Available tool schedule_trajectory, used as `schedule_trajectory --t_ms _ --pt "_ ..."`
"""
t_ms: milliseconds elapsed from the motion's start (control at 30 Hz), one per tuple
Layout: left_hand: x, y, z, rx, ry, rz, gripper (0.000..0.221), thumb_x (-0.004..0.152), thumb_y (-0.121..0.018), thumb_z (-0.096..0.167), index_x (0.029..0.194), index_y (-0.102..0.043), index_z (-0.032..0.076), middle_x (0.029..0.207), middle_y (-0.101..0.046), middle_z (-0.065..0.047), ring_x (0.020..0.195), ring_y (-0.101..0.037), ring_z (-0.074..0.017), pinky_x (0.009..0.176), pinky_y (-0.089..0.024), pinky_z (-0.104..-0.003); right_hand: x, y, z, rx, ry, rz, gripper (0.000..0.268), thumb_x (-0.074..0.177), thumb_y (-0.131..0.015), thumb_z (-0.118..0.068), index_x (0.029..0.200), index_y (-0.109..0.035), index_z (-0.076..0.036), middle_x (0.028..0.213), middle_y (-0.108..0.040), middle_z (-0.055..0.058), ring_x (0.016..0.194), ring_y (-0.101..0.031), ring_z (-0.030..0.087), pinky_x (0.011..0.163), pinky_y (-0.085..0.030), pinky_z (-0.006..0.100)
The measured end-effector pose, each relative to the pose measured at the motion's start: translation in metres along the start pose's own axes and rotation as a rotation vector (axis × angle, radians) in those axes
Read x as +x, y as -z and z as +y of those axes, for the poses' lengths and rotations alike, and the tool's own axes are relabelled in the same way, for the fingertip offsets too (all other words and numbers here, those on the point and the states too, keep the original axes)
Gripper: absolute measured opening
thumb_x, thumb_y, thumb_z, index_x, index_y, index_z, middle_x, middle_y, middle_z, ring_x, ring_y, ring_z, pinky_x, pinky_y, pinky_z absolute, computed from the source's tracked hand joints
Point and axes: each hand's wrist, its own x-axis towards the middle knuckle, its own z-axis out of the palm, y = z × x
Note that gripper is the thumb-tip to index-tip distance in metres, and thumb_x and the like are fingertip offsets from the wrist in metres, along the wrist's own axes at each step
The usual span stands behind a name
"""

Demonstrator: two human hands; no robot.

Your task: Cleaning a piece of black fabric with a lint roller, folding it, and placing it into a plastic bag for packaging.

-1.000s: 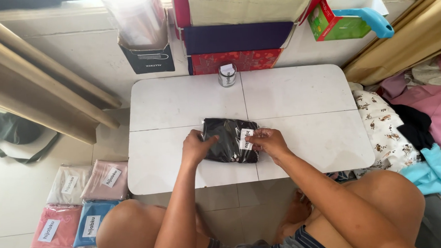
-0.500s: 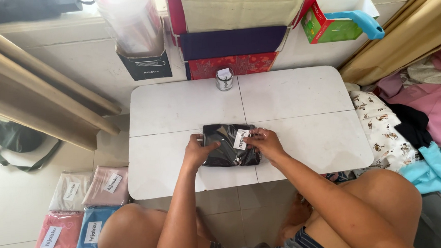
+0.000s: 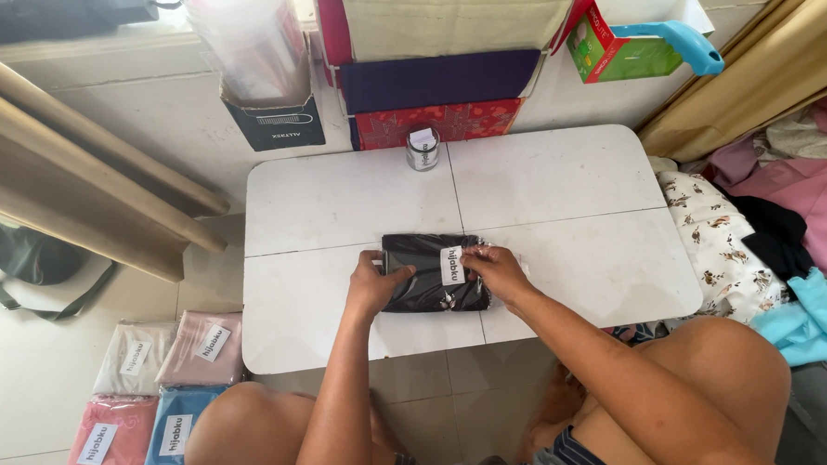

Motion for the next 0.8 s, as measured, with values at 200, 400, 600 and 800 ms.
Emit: schedule_trajectory --t_ms 200,400,600,800 --pt "0.005 -0.003 -0.005 0.043 -0.017 0.004 0.082 0.08 -0.086 0.036 0.141 -0.049 -0.003 0.124 -0.067 -0.033 0.117 -0.067 -0.0449 0.089 -0.06 -0.054 -0.003 0.009 -0.008 -0.162 -0.016 0.025 0.03 0.082 -0.081 -0.017 0.11 -0.079 -0.007 0.087 -0.079 0.015 0.069 -0.076 0.016 0.052 -0.051 0.019" --pt "0.018 -0.004 -0.017 0.081 -0.012 0.039 0.081 0.079 -0.087 0.037 0.14 -0.05 -0.001 0.122 -0.068 -0.032 0.114 -0.068 -0.0442 0.087 -0.061 -0.053 -0.018 0.035 -0.039 -0.026 -0.132 0.019 0.034 0.092 -0.072 -0.015 0.121 -0.071 0.003 0.102 -0.076 0.024 0.077 -0.077 0.025 0.06 -0.06 0.029" --pt "0.03 -0.013 -0.025 0.276 -0.008 0.123 0.078 0.078 -0.085 0.04 0.135 -0.05 0.001 0.117 -0.07 -0.03 0.11 -0.07 -0.0431 0.086 -0.061 -0.055 -0.037 0.062 -0.056 -0.198 -0.289 -0.083 0.045 0.086 -0.078 -0.027 0.123 -0.07 -0.002 0.104 -0.076 0.017 0.082 -0.073 0.022 0.066 -0.058 0.03" --pt "-0.028 -0.016 0.031 0.77 -0.346 0.328 0.091 0.083 -0.079 0.029 0.156 -0.035 -0.002 0.161 -0.031 -0.031 0.152 -0.027 -0.0433 0.117 -0.024 -0.071 -0.034 0.07 -0.024 -0.37 -0.233 -0.335 0.045 0.076 -0.085 -0.008 0.118 -0.073 -0.001 0.089 -0.075 0.013 0.075 -0.07 0.018 0.06 -0.053 0.025"
